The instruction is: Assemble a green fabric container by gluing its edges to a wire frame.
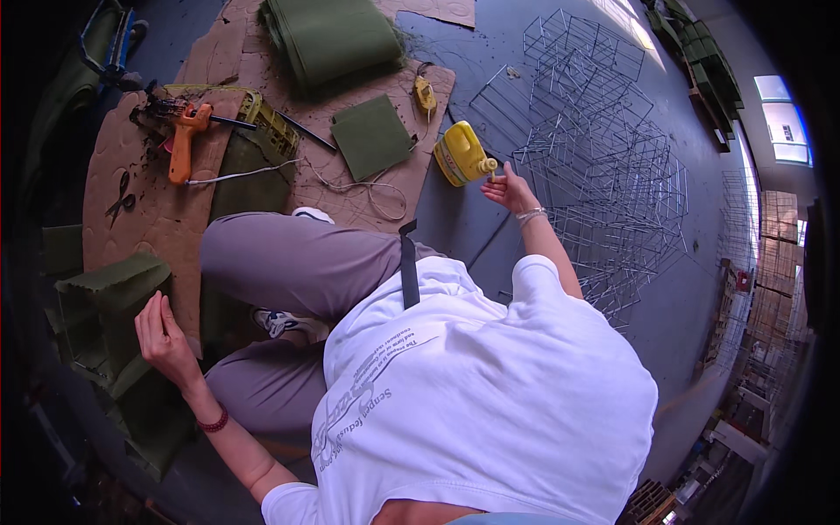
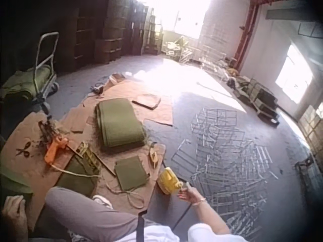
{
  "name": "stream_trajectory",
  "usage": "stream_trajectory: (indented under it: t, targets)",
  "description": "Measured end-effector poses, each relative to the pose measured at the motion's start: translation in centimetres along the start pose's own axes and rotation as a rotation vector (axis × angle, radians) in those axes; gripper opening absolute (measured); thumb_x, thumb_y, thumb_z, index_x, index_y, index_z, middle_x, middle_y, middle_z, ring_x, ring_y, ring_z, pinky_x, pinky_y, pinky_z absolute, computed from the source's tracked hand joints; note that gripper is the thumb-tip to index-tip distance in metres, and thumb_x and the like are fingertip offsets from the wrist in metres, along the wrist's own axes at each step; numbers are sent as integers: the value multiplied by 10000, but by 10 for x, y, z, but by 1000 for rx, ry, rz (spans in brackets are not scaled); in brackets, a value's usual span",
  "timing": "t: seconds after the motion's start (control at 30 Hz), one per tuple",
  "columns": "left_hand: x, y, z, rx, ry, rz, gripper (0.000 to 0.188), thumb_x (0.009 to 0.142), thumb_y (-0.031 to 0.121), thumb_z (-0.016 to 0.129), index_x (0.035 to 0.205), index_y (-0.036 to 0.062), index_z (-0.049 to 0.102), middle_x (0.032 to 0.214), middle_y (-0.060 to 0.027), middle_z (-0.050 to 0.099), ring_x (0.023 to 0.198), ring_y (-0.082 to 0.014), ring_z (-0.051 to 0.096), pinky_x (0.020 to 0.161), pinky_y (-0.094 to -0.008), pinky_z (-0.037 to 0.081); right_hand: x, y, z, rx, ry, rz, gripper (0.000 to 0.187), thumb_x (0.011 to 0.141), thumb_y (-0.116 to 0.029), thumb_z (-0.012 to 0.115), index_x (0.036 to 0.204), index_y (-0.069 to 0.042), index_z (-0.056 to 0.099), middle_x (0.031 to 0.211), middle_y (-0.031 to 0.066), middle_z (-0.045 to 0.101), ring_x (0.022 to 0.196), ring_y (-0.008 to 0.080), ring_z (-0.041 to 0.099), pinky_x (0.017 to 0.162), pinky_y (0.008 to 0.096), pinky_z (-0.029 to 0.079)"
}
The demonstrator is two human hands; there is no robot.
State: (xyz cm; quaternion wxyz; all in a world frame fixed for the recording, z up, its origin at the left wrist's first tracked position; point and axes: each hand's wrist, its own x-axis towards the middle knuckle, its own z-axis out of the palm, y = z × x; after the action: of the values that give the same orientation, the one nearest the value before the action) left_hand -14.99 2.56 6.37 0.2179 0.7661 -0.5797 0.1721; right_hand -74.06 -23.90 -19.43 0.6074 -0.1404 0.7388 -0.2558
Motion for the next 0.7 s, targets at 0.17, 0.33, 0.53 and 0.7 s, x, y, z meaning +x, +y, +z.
stream_trajectory:
  t: [0.17,0.33,0.53,0.7]
  targets:
    - [4,11,0,-28,-8,14,120,902,47,669,978,-41,699,955,-129,701,854,-281,654,757,-374,533,12,3,5,133,-242,-130,408,985,-392,586,1041,11,615,847,82,663,694,173,657,627,286,577]
    - [4,19,-13,-119,60,-35,110,886,30,676,974,-32,694,929,-134,697,837,-292,657,743,-372,528,23,9,22,-118,-140,-310,334,977,-370,616,886,-49,635,690,-14,606,544,65,560,465,193,471]
    - [11,20,-5,-1600,37,-638,574,1047,436,414,1242,-75,590,1183,-199,665,1082,-222,652,996,-343,504,78,-9,-83,-1025,701,-1209,474,930,-407,663,761,35,662,562,97,618,472,166,599,414,268,455]
    - [-4,17,-22,-1908,-19,-687,709,1041,549,267,1398,-37,446,1422,-176,507,1320,-240,483,1121,-382,372,-44,-89,98,58,-183,-880,248,971,-84,606,1160,75,624,1010,158,695,809,193,695,768,262,598]
